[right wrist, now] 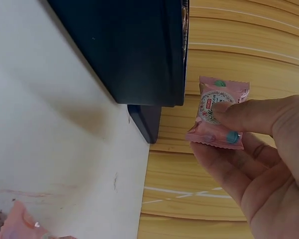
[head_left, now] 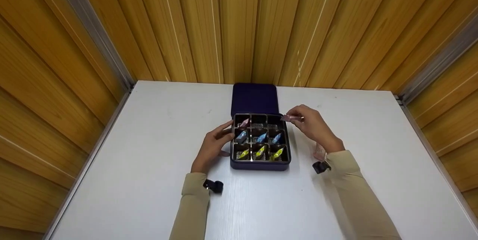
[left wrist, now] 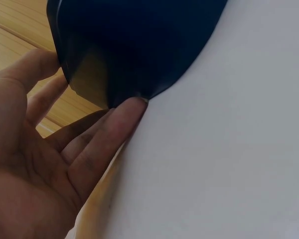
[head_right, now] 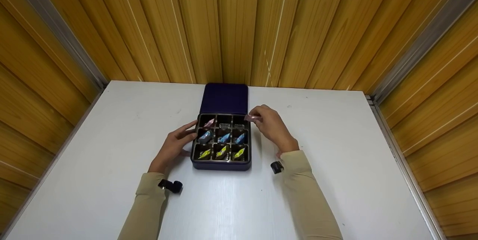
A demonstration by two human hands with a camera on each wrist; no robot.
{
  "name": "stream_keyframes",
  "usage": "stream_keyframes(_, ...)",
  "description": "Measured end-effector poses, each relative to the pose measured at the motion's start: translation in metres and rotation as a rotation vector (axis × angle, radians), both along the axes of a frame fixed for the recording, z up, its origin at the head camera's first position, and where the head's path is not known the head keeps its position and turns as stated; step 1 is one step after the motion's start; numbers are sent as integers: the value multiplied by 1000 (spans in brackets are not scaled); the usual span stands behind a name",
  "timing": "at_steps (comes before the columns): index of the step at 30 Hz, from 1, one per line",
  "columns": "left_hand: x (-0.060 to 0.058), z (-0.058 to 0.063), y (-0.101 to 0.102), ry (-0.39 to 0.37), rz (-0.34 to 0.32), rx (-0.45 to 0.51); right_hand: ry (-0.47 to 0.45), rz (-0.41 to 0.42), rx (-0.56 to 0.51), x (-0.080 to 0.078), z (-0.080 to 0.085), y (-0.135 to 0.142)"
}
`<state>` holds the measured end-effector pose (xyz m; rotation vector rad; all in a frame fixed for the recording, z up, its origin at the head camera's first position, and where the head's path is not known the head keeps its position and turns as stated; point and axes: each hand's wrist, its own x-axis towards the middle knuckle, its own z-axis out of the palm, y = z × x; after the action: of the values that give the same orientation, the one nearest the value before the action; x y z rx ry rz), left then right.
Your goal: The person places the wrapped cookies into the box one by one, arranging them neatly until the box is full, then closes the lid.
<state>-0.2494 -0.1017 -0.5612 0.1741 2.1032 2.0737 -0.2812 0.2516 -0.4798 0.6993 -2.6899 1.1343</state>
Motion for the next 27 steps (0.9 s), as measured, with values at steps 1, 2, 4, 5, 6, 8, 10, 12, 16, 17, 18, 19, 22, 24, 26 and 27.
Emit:
stream_keyframes(1, 0, 0, 0, 2, 0, -4, -4, 4, 1, -1, 1, -1)
stream_keyframes(2, 0, 0, 0, 4, 0, -8, -9, 10, 0, -1, 2, -2)
stream_keyframes(4, 0, 0, 0, 8, -1, -15, -15, 22, 3, -2, 3, -4)
stream_keyframes(5, 1, 0, 0, 11, -1, -18, -18, 29, 4, -3, 4, -5)
stream_keyframes(6, 1, 0, 0, 11, -1, -19, -20, 37, 5, -4, 5, -6)
stream_keyframes(8, 1, 0, -1, 11, -1, -18, -24, 53, 7, -6, 5, -8)
stream_keyframes(10, 1, 0, -1, 10, -2, -15, -27, 69, 9, -7, 6, -9)
stream_keyframes(12, 2, 1, -1, -4, -3, -3, -26, 87, 11, -9, 6, -11)
stream_keyframes(16, 3, 3, 0, -29, -1, 15, -28, 124, 23, -12, 8, -13)
stream_keyframes(17, 3, 3, 0, -34, -1, 18, -30, 132, 28, -13, 8, -14)
stream_keyframes(18, 2, 3, 0, -33, 0, 16, -36, 138, 32, -13, 10, -15)
stream_keyframes(19, 2, 3, 0, -31, 0, 14, -42, 143, 37, -14, 11, -16)
stream_keyframes(22, 2, 3, 1, -26, -4, 11, -51, 155, 50, -17, 14, -20)
stream_keyframes(24, 2, 3, 0, -25, -5, 13, -56, 163, 56, -18, 16, -22)
stream_keyframes(26, 1, 2, 0, -20, -9, 16, -64, 175, 55, -19, 17, -25)
stream_keyframes(27, 1, 2, -1, -20, -10, 18, -68, 182, 54, -19, 18, -26)
